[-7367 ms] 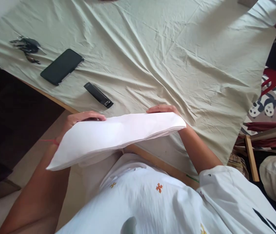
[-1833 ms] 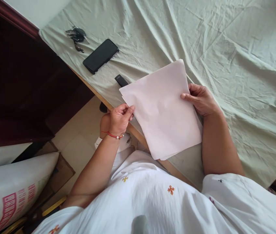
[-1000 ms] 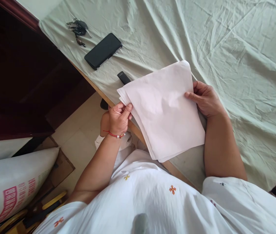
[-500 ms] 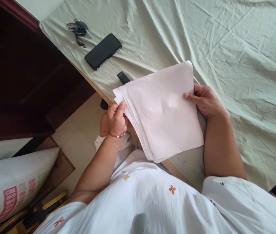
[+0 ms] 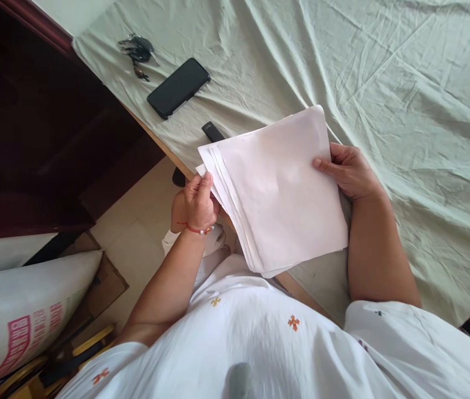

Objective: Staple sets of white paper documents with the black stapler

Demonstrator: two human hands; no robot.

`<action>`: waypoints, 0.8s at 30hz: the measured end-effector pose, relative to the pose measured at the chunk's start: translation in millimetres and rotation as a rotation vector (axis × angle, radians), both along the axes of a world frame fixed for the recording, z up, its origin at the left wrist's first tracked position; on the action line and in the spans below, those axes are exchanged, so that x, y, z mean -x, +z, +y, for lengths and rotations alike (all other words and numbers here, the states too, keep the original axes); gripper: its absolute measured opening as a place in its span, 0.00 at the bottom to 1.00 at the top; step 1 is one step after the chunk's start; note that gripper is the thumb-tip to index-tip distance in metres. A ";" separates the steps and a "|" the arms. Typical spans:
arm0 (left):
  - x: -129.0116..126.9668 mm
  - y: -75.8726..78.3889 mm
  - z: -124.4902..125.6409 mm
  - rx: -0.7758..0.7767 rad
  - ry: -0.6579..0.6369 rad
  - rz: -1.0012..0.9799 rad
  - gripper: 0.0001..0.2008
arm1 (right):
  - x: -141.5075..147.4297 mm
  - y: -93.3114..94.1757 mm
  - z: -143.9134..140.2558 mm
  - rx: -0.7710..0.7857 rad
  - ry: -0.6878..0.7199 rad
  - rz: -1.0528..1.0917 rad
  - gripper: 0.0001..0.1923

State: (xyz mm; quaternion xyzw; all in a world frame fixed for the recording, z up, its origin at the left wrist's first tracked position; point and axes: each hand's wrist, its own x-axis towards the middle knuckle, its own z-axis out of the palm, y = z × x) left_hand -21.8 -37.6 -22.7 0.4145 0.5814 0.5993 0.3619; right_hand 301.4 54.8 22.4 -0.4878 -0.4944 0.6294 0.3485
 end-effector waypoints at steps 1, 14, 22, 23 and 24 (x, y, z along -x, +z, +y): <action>0.2 -0.9 -1.2 -0.014 0.008 -0.063 0.24 | -0.1 0.4 -0.3 0.006 0.003 0.003 0.18; 7.3 -7.1 5.9 0.004 0.113 -0.349 0.18 | -3.6 1.9 -1.5 0.061 0.052 0.000 0.14; 7.5 -9.4 6.3 -0.017 0.034 -0.258 0.19 | -5.5 -0.6 -1.4 0.030 0.079 0.006 0.14; 7.3 -9.5 6.5 -0.031 0.024 -0.244 0.19 | -5.6 -0.6 -1.6 0.027 0.084 0.009 0.14; 7.2 -9.4 6.5 -0.043 0.018 -0.235 0.19 | -5.6 -0.4 -1.7 0.026 0.087 0.011 0.14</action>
